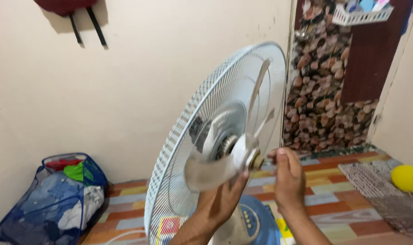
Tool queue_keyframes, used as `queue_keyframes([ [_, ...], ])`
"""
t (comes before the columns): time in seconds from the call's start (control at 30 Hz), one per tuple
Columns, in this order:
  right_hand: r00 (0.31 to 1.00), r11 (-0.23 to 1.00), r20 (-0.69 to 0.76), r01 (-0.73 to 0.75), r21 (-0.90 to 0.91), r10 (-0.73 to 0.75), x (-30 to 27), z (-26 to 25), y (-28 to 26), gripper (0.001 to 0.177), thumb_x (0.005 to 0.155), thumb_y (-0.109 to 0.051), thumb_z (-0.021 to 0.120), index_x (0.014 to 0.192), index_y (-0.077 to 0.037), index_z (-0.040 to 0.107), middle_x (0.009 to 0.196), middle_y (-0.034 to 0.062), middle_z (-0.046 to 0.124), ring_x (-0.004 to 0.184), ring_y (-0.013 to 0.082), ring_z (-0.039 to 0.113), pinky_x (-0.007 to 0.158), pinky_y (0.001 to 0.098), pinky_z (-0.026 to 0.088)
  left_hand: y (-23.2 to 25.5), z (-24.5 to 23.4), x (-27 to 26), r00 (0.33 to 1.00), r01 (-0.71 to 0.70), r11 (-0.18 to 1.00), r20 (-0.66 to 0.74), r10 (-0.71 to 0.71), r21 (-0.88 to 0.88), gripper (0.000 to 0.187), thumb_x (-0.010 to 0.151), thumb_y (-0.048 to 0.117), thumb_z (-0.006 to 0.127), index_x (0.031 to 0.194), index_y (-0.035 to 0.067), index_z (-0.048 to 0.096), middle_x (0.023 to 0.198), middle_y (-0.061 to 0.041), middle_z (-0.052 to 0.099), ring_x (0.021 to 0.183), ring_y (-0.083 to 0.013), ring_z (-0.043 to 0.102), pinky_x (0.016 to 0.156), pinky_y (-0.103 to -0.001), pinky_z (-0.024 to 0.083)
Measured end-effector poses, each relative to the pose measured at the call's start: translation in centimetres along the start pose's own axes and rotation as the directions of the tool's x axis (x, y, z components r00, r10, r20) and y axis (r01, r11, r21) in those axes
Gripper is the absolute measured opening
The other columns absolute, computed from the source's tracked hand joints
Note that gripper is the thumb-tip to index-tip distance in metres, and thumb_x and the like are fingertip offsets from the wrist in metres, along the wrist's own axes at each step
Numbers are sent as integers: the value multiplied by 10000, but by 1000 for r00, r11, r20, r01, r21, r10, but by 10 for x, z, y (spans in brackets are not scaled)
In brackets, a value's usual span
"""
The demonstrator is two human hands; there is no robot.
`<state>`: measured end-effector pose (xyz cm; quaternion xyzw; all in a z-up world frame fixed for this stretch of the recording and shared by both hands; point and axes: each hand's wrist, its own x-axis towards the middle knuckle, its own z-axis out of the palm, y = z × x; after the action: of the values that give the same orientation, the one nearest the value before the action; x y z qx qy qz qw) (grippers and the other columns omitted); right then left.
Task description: The person removes the front grill and fan blades from a standing electric fan, then reattaches the front grill. The person uses their hands to unscrew the central nut, detach the blades, and secure the grill back onto the fan housing.
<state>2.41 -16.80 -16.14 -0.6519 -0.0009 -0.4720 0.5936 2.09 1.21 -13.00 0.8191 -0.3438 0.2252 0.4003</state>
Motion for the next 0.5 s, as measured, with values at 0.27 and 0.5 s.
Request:
queue_keyframes([
  [0.27, 893, 993, 438, 70, 99, -107, 30, -11, -12, 255, 1021, -267, 538, 1100, -33, 603, 1000, 47, 634, 981, 148, 583, 919, 315, 467, -4, -33, 2, 980, 78, 982, 196, -43, -174, 397, 933, 367, 669, 1141, 30, 698, 935, -144, 745, 899, -305, 718, 819, -410, 546],
  [0.5, 925, 869, 265, 356, -345, -274, 19, -12, -47, 304, 906, -308, 669, 1077, -58, 663, 1099, 108, 622, 1071, 222, 615, 933, 342, 480, 23, -55, 5, 934, 275, 921, 304, -188, -276, 370, 863, 232, 775, 1131, -5, 682, 826, -107, 726, 713, -175, 706, 639, -319, 577],
])
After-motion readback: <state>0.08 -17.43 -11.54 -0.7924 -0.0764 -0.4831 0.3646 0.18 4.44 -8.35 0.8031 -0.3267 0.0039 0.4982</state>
